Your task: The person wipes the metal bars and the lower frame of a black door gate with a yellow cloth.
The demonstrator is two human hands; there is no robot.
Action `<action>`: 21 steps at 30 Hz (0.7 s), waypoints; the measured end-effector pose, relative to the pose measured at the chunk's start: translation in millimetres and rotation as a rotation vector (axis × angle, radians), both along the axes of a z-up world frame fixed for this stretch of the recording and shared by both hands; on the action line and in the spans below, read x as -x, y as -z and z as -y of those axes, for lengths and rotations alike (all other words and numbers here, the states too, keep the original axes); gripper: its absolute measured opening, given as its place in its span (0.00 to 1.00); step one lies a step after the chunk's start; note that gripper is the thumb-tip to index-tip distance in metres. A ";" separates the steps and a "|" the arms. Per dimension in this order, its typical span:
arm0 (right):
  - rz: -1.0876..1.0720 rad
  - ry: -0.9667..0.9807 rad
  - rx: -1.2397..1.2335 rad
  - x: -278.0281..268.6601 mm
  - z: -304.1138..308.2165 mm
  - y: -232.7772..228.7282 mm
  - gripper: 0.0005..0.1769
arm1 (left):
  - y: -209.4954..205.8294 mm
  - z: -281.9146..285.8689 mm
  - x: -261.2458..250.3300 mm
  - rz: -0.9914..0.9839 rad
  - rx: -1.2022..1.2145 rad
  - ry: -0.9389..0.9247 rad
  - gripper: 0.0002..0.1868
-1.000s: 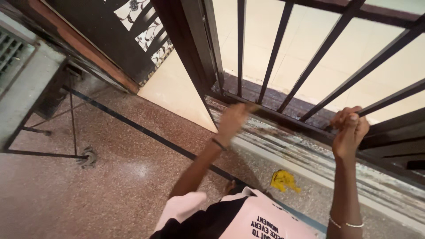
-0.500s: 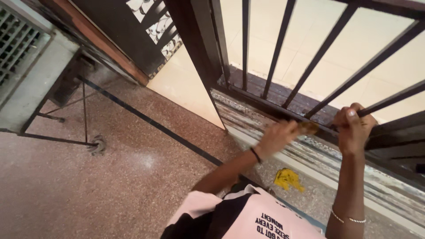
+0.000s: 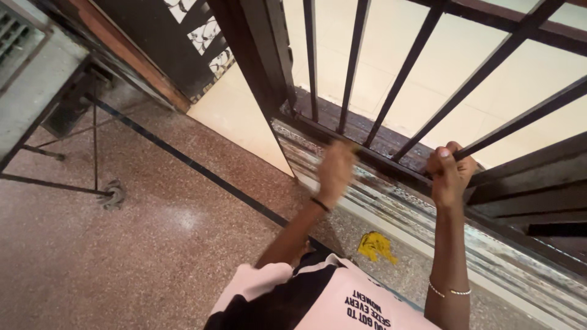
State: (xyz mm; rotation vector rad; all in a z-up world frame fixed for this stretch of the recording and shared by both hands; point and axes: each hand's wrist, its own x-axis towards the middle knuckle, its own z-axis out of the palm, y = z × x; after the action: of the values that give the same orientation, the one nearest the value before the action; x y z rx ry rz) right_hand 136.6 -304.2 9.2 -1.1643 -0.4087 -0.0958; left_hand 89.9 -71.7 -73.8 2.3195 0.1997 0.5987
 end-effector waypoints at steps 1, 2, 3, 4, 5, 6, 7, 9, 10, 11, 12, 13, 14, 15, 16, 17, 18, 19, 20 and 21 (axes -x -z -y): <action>-0.022 -0.020 -0.021 -1.7 1.7 -1.4 0.23 | 0.3 27.3 4.8 -0.057 0.089 0.129 0.10; -0.050 -0.038 -0.046 -1.9 1.3 -1.0 0.23 | 1.0 55.6 11.6 0.016 0.001 0.168 0.10; -0.042 -0.018 -0.017 -2.2 0.6 -0.8 0.22 | 2.1 71.3 16.5 0.087 -0.087 0.209 0.12; -0.036 0.006 0.019 0.4 3.8 -2.2 0.21 | 3.9 71.6 18.4 0.113 -0.201 0.251 0.14; -0.031 0.030 0.055 3.8 4.1 -2.1 0.20 | 5.8 67.9 16.6 0.139 -0.315 0.294 0.16; -0.039 0.017 0.054 6.9 5.4 -1.4 0.21 | 8.1 67.3 14.2 0.165 -0.418 0.331 0.19; -0.047 0.005 0.054 10.5 6.9 -0.6 0.21 | 10.4 53.9 14.2 0.220 -0.483 0.315 0.17; -0.040 -0.016 0.069 2.8 9.3 -7.0 0.21 | 3.8 1.2 2.2 0.287 -0.637 0.241 0.19; -0.046 -0.024 0.087 4.8 10.4 -7.9 0.21 | -2.5 -31.2 0.1 0.278 -0.718 0.187 0.22; -0.051 -0.031 0.106 1.6 10.1 -8.4 0.20 | -10.1 -61.6 -4.5 0.282 -0.649 0.087 0.20; -0.029 -0.048 0.094 -0.3 11.4 -6.7 0.20 | -15.4 -86.4 -3.4 0.275 -0.572 -0.006 0.19; -0.007 -0.065 0.082 -2.9 11.7 -3.3 0.20 | -20.6 -106.4 -5.0 0.136 -0.777 -0.182 0.05; 0.007 -0.080 0.074 -2.2 14.9 1.6 0.20 | -22.1 -116.9 -0.8 0.146 -0.649 -0.222 0.07; -0.005 -0.101 0.051 -3.3 17.6 5.8 0.20 | -22.5 -122.8 3.8 0.156 -0.520 -0.261 0.16; -0.014 -0.122 0.024 -6.3 17.2 8.6 0.20 | -19.2 -113.2 4.4 0.103 -0.429 -0.259 0.15; -0.023 -0.143 -0.003 -6.8 17.7 9.9 0.21 | -14.4 -98.4 3.4 0.051 -0.338 -0.257 0.15; -0.019 -0.127 0.011 -6.3 17.6 9.9 0.21 | -10.9 -85.2 -0.9 0.006 -0.249 -0.255 0.14; -0.014 -0.111 0.025 -3.7 17.8 8.7 0.20 | -4.7 -64.4 4.5 0.031 -0.299 -0.247 0.10; -0.008 -0.093 0.031 -4.0 14.2 6.1 0.20 | -0.4 -42.6 12.8 0.057 -0.356 -0.238 0.06; 0.019 -0.092 0.044 -7.3 11.6 1.8 0.20 | 0.6 -20.6 14.4 0.001 -0.296 -0.185 0.12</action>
State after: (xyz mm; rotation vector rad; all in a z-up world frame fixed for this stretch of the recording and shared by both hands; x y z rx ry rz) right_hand 144.0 -315.8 7.4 -1.1871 -0.4826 -0.0183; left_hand 75.5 -51.1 -74.4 2.6038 0.3486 0.7655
